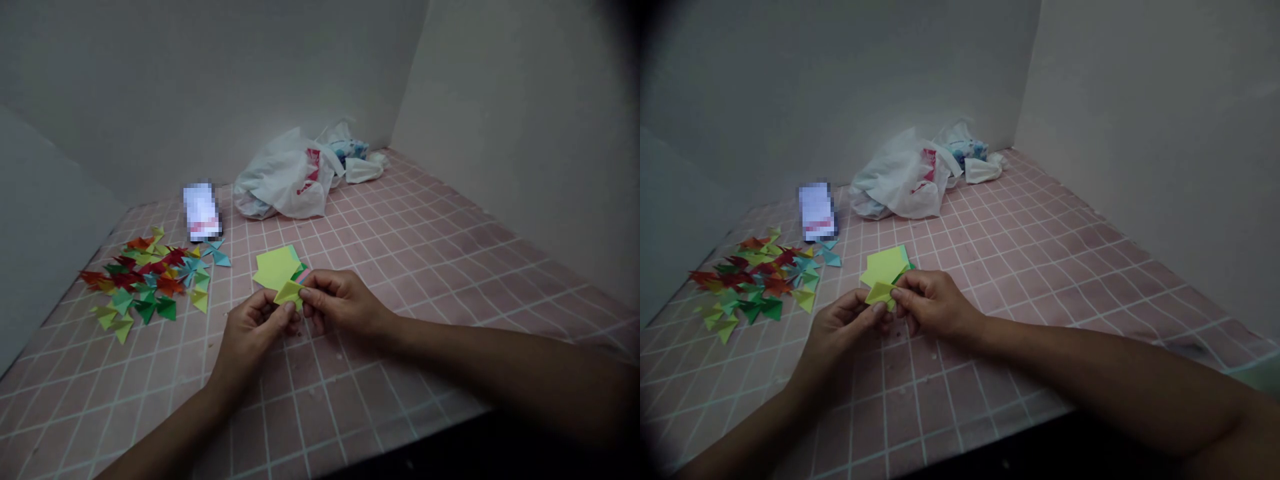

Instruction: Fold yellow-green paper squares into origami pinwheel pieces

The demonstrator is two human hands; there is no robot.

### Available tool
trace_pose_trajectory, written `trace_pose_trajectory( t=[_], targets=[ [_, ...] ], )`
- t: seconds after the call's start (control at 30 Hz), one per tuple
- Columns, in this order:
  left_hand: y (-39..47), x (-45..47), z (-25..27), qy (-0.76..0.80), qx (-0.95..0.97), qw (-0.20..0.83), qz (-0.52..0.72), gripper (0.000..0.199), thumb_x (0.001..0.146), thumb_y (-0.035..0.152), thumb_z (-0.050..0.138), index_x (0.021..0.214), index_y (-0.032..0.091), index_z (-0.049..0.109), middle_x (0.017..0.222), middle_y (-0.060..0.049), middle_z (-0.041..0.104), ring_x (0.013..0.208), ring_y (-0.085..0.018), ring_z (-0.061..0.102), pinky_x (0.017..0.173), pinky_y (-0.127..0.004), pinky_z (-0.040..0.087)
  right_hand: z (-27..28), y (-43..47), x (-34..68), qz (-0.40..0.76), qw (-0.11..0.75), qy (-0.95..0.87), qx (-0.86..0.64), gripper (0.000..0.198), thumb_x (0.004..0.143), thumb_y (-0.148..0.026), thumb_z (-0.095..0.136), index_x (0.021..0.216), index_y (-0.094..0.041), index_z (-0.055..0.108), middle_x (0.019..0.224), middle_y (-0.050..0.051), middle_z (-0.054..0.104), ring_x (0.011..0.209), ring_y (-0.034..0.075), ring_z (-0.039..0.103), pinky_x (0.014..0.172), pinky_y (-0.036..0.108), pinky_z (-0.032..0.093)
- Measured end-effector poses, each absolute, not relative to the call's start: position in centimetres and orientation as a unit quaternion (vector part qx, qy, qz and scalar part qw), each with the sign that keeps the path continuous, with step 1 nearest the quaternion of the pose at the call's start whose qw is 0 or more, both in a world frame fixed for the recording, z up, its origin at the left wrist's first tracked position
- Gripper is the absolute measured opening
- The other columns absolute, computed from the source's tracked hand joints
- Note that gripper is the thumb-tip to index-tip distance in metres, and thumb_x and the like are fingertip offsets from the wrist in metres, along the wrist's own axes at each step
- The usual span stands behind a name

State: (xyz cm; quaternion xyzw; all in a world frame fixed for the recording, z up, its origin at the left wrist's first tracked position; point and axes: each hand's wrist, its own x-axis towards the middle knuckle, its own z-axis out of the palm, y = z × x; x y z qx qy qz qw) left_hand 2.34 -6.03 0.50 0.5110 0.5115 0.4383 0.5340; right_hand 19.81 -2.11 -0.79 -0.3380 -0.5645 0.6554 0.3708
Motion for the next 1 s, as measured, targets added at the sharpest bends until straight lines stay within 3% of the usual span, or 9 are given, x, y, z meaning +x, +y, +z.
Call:
trace_pose_trajectory(
  t=[0.37, 0.57, 1.0],
  targets=[
    [-6.14, 2.41, 0.58, 0.503, 0.476, 0.572, 0.44, 0.018, 0.082, 0.031, 0.073, 0.073, 0.017, 0.065, 0.063, 0.001, 0.064, 0.056, -0.01, 0.058, 0.056, -0.022, 0.048, -0.55, -2.46, 19.76, 0.658, 0.366, -0.556, -0.352, 0.023, 0.092, -0.028, 0.058, 0.072, -0.017, 0.055, 0.062, -0.003, 0.058, 0.044, 0.006, 0.053, 0.042, 0.019, 0.04],
    [-5.7, 2.38, 0.84, 0.525, 0.469, 0.523, 0.481, 0.023, 0.076, 0.029, 0.078, 0.089, 0.018, 0.063, 0.076, 0.001, 0.067, 0.066, -0.012, 0.066, 0.062, -0.023, 0.053, -0.58, -2.24, 19.68, 0.662, 0.35, -0.554, -0.363, 0.025, 0.092, -0.029, 0.06, 0.07, -0.017, 0.055, 0.053, -0.005, 0.054, 0.04, 0.006, 0.049, 0.039, 0.018, 0.037],
    [-5.45, 2.41, 1.15, 0.506, 0.492, 0.498, 0.504, 0.018, 0.075, 0.022, 0.076, 0.082, 0.02, 0.06, 0.075, 0.005, 0.063, 0.063, -0.01, 0.064, 0.06, -0.021, 0.056, -0.86, -1.86, 19.78, 0.678, 0.348, -0.555, -0.333, 0.021, 0.09, -0.029, 0.062, 0.075, -0.017, 0.056, 0.058, -0.004, 0.058, 0.046, 0.008, 0.053, 0.045, 0.02, 0.041]
  ],
)
